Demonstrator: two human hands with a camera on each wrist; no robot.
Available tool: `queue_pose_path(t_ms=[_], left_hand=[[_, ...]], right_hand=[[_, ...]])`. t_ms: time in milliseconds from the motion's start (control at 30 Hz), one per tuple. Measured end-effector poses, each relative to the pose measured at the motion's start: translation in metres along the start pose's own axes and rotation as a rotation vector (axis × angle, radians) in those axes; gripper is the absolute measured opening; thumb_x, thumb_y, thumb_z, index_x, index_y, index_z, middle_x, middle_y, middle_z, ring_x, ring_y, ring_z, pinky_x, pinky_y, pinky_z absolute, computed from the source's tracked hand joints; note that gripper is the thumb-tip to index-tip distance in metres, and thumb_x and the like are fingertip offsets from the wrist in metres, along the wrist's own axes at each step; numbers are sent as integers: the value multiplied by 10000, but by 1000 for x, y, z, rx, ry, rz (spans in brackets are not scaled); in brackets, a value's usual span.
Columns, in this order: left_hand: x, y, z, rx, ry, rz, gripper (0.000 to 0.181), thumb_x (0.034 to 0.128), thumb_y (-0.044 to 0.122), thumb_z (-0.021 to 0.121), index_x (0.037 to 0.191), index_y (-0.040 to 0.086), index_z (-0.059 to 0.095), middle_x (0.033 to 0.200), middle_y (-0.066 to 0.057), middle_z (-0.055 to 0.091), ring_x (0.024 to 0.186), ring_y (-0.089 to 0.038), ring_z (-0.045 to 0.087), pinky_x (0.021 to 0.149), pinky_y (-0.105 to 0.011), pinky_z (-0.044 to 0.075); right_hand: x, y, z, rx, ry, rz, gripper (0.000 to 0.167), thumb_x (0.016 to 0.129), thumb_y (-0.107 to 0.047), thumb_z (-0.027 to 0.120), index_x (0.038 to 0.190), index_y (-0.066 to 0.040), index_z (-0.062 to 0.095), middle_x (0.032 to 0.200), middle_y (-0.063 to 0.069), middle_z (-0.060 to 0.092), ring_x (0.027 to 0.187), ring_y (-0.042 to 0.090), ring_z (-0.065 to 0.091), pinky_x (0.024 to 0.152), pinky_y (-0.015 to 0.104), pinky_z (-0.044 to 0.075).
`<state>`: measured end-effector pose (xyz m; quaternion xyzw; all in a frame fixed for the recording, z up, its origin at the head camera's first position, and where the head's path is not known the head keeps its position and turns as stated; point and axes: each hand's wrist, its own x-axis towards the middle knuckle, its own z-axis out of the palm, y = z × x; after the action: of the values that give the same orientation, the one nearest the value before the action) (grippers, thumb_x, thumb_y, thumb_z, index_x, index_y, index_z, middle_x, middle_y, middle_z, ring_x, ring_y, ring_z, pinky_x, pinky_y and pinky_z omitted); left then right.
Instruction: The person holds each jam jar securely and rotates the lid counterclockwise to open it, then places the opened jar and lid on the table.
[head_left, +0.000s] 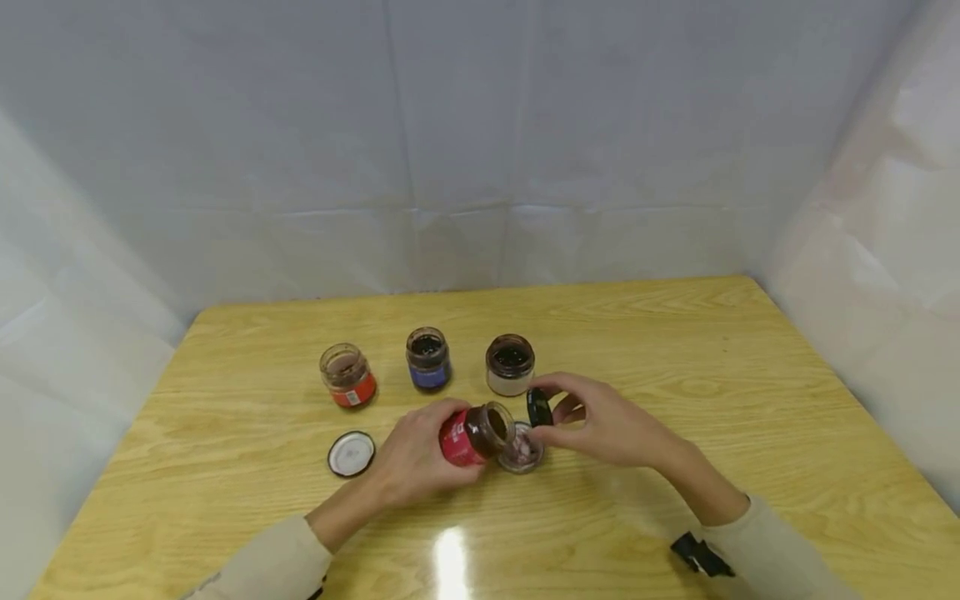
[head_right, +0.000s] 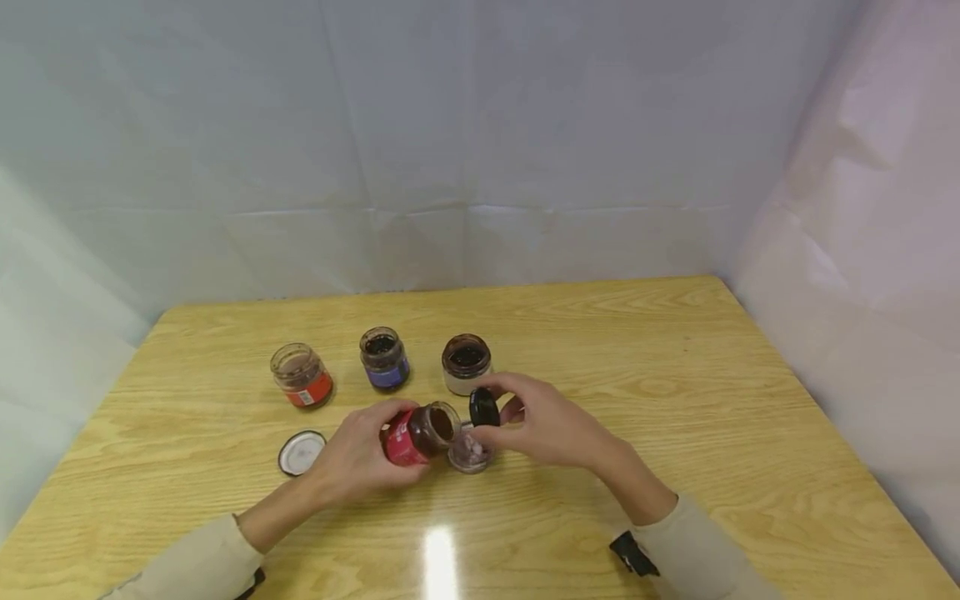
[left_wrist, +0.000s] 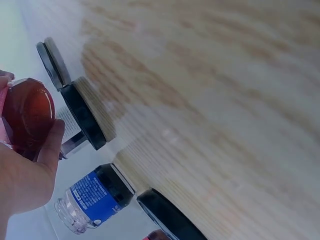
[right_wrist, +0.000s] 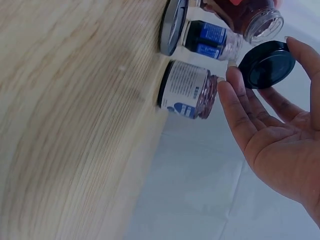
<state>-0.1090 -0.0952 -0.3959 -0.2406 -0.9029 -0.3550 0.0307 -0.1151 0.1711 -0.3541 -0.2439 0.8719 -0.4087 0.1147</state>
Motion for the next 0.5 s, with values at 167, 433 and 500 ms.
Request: queue_pose_path(t_ms=[167,433,500], left_hand=[[3,2,2,-34,9,-6,607,606,301,847,1140,151,600,1014,28,629,850,-105,575,696,-267,495],[9,7,8,-52,19,-30,626,603,301,848,1151,149,588,1037,21,617,875,-119,570,715,-289,498],[10,8,9,-48,24,-29,639,603,312,852,1159,144,585,1048,16,619,883,-126,574,727,-298,497]], right_hand=[[-6,8,-8,-36,27,4,615,854,-429,697,1362,-147,494,1264,13,542,944,116,582,847,335,498],[-14,17,-18,-56,51,36,608,865,-404,694,1365,-127,486,1280,37,532,959,135,579,861,372,489],[-16,19,-19,-65,57,45,612,863,-410,694,1365,-127,486,1281,39,532,957,134,579,858,372,488]])
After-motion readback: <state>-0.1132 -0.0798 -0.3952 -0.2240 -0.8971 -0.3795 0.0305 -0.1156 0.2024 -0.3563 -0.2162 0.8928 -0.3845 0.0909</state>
